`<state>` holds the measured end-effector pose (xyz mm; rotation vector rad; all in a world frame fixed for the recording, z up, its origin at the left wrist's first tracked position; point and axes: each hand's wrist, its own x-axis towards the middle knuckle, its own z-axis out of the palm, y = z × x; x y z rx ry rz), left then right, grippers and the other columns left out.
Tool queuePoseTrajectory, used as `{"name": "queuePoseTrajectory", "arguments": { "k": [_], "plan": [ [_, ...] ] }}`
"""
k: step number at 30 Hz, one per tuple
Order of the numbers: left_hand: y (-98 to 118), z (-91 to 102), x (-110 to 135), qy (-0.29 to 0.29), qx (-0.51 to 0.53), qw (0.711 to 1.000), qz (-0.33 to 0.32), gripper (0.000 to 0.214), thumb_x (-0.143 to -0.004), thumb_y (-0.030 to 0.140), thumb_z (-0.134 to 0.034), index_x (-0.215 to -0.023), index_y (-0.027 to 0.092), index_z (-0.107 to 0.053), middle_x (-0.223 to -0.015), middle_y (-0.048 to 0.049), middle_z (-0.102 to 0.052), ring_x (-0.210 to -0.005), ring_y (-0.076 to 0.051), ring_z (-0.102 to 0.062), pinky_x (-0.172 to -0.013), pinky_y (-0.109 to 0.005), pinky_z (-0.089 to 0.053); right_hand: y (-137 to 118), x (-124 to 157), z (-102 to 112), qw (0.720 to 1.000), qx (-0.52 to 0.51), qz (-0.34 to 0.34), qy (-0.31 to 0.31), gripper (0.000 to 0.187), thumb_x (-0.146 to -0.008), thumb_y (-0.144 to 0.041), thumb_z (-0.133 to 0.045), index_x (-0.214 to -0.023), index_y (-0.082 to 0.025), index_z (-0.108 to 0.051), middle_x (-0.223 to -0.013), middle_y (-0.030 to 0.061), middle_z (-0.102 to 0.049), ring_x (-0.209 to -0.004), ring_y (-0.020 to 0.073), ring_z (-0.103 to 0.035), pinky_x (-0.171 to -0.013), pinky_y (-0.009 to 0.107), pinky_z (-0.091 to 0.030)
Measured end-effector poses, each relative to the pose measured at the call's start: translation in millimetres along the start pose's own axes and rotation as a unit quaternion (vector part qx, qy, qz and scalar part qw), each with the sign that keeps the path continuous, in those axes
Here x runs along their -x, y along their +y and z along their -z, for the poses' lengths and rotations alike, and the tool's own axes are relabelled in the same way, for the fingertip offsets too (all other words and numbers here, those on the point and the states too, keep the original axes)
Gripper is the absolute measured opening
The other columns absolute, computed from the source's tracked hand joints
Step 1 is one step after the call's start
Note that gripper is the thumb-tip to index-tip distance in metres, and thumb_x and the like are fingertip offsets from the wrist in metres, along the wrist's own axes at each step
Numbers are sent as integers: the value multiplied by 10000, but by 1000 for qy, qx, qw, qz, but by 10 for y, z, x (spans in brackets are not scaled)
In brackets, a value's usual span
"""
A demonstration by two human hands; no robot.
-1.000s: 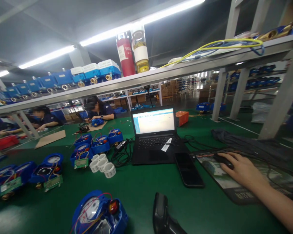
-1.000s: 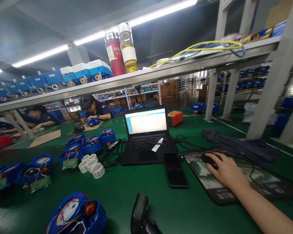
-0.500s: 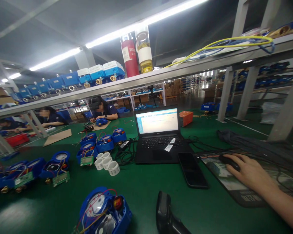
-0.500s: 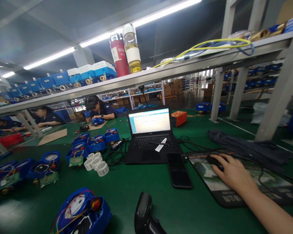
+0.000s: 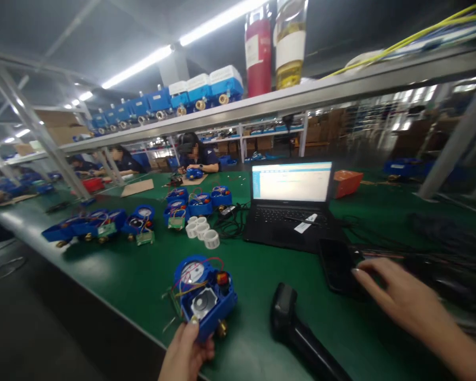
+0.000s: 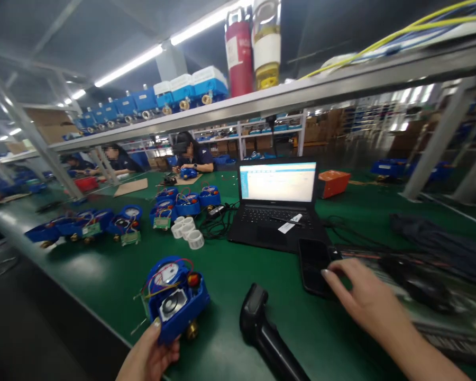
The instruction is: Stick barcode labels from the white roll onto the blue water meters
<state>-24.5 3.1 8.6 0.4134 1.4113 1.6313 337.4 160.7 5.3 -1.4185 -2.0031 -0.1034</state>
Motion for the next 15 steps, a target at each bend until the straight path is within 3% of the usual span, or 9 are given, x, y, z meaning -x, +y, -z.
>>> {"name": "queuePoseTrajectory", "arguments": {
  "k": [3,6,9,12,15],
  "plan": [
    [-18,-52,54,-21,18,1000,-16,494,-596,507,-762,-830,100,-610,-684,-75,-665,-600,-169,-598,-565,-281,-486,-805,248,-57,982,-95,16,-163,315,-859,-515,-390,-796,-243,-535,-726,33,-616,-617,188,-606,-556,287,-477],
    [-79,-102,60,-17,30,999,-21,458,-622,502,-741,-799,104,-598,-700,-75,-654,-598,-157,-595,-555,-269,-484,-1226,512,-138,971,-98,62,-211,325,-765,-485,-547,-971,-234,-540,-878,63,-664,-707,234,-656,-599,314,-508],
    [-149,-125,28,-7,35,999,-36,459,-609,517,-741,-768,116,-583,-680,-64,-635,-573,-149,-582,-527,-261,-472,-1300,617,-236,967,-74,75,-233,545,-691,-425,-628,-1154,-184,-474,-1066,120,-645,-832,290,-663,-684,364,-528],
    [-160,-131,10,-11,30,999,-37,481,-608,529,-736,-799,114,-583,-689,-65,-627,-579,-152,-582,-533,-267,-471,-1212,593,-294,961,-65,67,-261,505,-745,-372,-561,-1198,-178,-450,-1080,118,-650,-842,287,-667,-689,374,-532],
    [-111,-144,41,-15,26,999,-29,514,-589,537,-746,-818,109,-578,-712,-72,-627,-591,-153,-580,-547,-272,-473,-1063,533,-309,968,-64,73,-231,425,-784,-383,-498,-1165,-195,-490,-1025,111,-672,-803,283,-676,-657,372,-535]
  ]
}}
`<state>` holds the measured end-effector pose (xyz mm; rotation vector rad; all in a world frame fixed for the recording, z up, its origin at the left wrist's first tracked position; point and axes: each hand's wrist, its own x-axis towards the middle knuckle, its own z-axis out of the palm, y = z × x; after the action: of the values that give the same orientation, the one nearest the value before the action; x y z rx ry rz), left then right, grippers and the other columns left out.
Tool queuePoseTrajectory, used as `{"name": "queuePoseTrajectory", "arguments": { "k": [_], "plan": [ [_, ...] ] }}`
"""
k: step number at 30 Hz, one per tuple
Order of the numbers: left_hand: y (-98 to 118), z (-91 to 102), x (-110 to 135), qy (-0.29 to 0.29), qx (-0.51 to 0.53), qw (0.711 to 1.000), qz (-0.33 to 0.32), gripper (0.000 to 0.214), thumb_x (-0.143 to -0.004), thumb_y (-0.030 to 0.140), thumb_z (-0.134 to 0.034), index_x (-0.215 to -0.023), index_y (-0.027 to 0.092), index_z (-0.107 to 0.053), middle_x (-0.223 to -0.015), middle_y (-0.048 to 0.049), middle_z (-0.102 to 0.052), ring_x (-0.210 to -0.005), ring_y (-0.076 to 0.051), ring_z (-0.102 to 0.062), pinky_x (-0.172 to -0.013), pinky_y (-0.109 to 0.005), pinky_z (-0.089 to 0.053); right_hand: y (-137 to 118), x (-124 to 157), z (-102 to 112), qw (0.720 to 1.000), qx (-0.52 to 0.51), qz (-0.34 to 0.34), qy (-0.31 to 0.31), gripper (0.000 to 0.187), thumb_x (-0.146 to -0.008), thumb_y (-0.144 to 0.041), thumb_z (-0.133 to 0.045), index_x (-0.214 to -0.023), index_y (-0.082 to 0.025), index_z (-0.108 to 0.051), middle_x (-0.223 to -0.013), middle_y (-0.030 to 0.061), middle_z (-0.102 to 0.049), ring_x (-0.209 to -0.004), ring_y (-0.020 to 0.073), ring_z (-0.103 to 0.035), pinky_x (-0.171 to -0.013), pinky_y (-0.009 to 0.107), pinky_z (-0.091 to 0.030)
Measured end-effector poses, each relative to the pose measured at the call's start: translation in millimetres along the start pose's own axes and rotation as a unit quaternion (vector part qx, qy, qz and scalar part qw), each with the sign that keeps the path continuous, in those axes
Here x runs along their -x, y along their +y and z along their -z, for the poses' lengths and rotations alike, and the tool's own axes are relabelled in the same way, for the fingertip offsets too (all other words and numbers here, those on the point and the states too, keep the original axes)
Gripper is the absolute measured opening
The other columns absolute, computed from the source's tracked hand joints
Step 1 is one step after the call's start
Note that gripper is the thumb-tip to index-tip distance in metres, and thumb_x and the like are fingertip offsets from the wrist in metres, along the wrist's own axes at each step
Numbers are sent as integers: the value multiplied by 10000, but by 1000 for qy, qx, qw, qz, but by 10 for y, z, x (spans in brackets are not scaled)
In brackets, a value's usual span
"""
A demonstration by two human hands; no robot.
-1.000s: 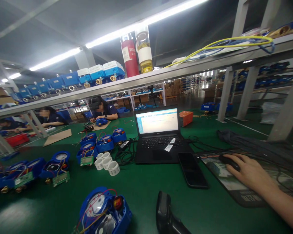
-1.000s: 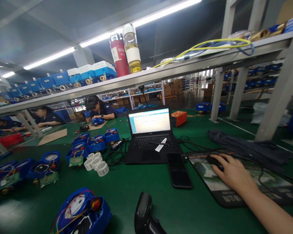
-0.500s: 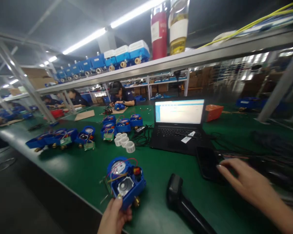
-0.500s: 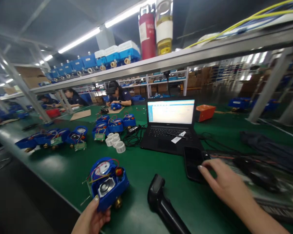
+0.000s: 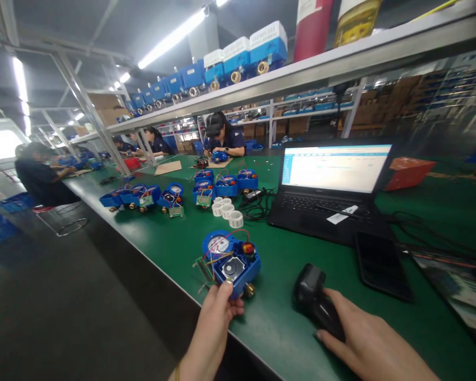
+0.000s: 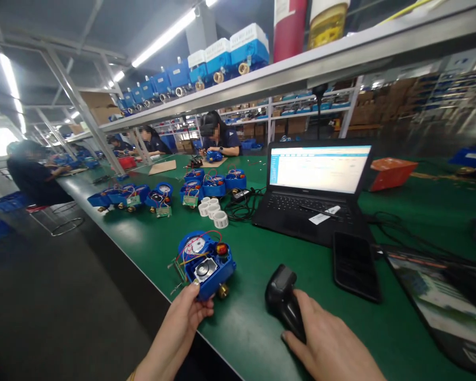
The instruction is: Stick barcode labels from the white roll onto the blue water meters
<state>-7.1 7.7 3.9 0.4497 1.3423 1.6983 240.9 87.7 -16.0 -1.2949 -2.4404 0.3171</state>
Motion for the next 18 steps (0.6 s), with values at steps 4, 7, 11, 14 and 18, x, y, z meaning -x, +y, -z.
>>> {"name": "queuePoseTrajectory", "arguments": {
  "k": [4,7,11,14,18],
  "plan": [
    [60,-28,49,-2,-1,1000,5,504,-573,532,-758,-789,124,-557,-701,-57,-615,-596,-147,-569,-561,-275,-473,270,-16,-16,998,15,23,50,419,-790,-419,-492,-1136,-186,-531,-1012,111,-675,-792,280,-678,-664,376,-553],
    [83,-22,35,-2,0,1000,-1,499,-579,539,-750,-782,125,-559,-689,-48,-603,-589,-141,-558,-548,-269,-464,460,-8,-119,990,69,56,111,482,-833,-429,-451,-1238,-170,-485,-1023,128,-660,-833,285,-668,-681,390,-559],
    [138,37,-60,1,0,1000,-10,483,-618,525,-730,-822,117,-571,-690,-49,-606,-582,-134,-558,-557,-261,-460,549,0,-234,973,155,68,157,518,-890,-414,-371,-1333,-150,-420,-952,152,-644,-762,295,-660,-614,401,-554],
    [185,97,-153,-1,-2,1000,-14,472,-635,521,-716,-838,120,-570,-670,-46,-610,-565,-136,-564,-551,-259,-459,521,-14,-214,966,168,73,180,515,-894,-385,-351,-1337,-132,-421,-944,166,-635,-748,300,-654,-570,396,-550],
    [232,151,-246,15,0,1000,-9,418,-668,488,-695,-831,124,-569,-634,-41,-608,-538,-135,-564,-527,-249,-457,522,-60,-123,970,155,64,174,500,-882,-369,-365,-1308,-125,-454,-908,152,-627,-715,282,-647,-538,378,-545]
  ]
}}
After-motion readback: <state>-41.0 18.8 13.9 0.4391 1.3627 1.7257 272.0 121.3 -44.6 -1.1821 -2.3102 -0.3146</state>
